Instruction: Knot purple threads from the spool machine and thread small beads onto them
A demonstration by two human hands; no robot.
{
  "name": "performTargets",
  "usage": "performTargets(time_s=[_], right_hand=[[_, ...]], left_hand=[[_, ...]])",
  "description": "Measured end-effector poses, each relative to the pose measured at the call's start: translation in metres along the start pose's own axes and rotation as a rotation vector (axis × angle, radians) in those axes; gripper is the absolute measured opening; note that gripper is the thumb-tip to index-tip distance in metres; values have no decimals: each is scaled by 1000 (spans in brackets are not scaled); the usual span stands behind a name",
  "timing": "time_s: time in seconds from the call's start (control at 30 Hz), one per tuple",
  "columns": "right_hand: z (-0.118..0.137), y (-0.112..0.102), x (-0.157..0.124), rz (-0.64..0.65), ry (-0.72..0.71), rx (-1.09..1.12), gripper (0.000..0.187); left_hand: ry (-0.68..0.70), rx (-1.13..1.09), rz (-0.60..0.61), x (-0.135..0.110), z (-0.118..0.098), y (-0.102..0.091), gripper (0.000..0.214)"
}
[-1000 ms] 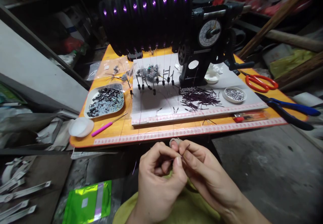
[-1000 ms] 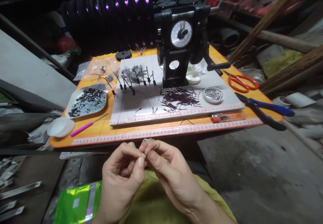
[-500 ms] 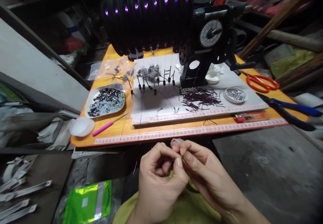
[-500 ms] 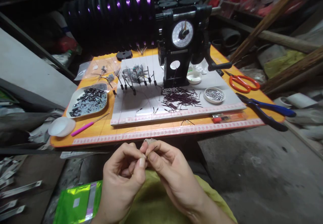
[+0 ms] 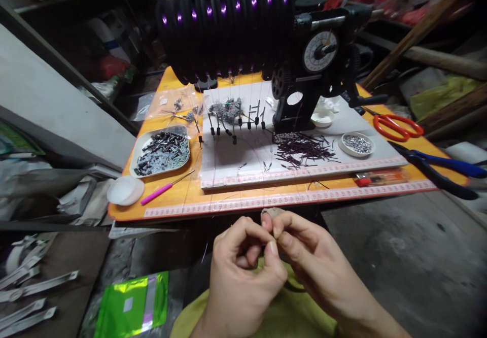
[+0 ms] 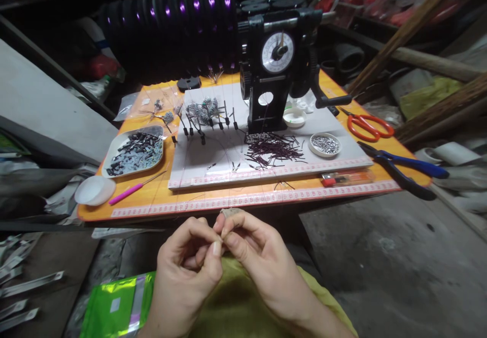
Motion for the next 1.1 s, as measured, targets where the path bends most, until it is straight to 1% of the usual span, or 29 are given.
performTargets(time_s=[0.13,0.23,0.33,0.4,0.43,0.5,0.53,0.57,0.6,0.67,0.7,0.8,0.87,1.0,1.1], right_hand=[[1,-4,0,-7,-8,-18,5],[-1,-5,1,-9,4,20,3],[-3,-6,3,-51,-15,74,1],[-2,-8,3,-99,-53,81,3],[-2,-9,4,-121,-72,76,4],[-2,-12,4,-165,-103,55,6],[-3,-14,4,-185,-108,44,7],[-3,-15,5,-201,-103,37,7],[-5,-16,5,-212,-87,33,8],[-7,-17,4,-218,-41,41,8],[-8,-16,4,-213,-21,50,9],[-6,-12,3,-191,-3,80,11],[-4,-7,4,-171,1,103,13],[-4,-1,4,-143,33,138,15],[-8,0,4,-122,61,147,16]], left_hand=[[18,-16,7,1,-1,1,11],[37,-14,5,-1,1,0,11],[94,57,1,-4,0,-2,13],[197,150,6,-5,-4,-3,11],[286,211,6,-5,-8,-4,11],[491,339,-5,-6,-16,-5,20],[566,393,-10,-7,-18,-5,25],[608,429,-13,-8,-18,-6,31],[614,442,-13,-8,-16,-6,36],[575,417,-13,-9,-10,-9,44],[566,397,-14,-10,-8,-10,44],[597,359,-9,-12,-8,-12,31],[580,355,-8,-13,-8,-12,25],[459,282,-26,-12,-2,-13,22],[466,209,19,-13,2,-11,23]])
Point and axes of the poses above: each hand's wrist, its own x-axis towards the middle knuckle, its own y-axis out of the palm, z = x × y, the point moved 5 cm from there along x, towards the middle knuckle, and after that the axes turned 12 degrees about y, right-handed, at the moved point
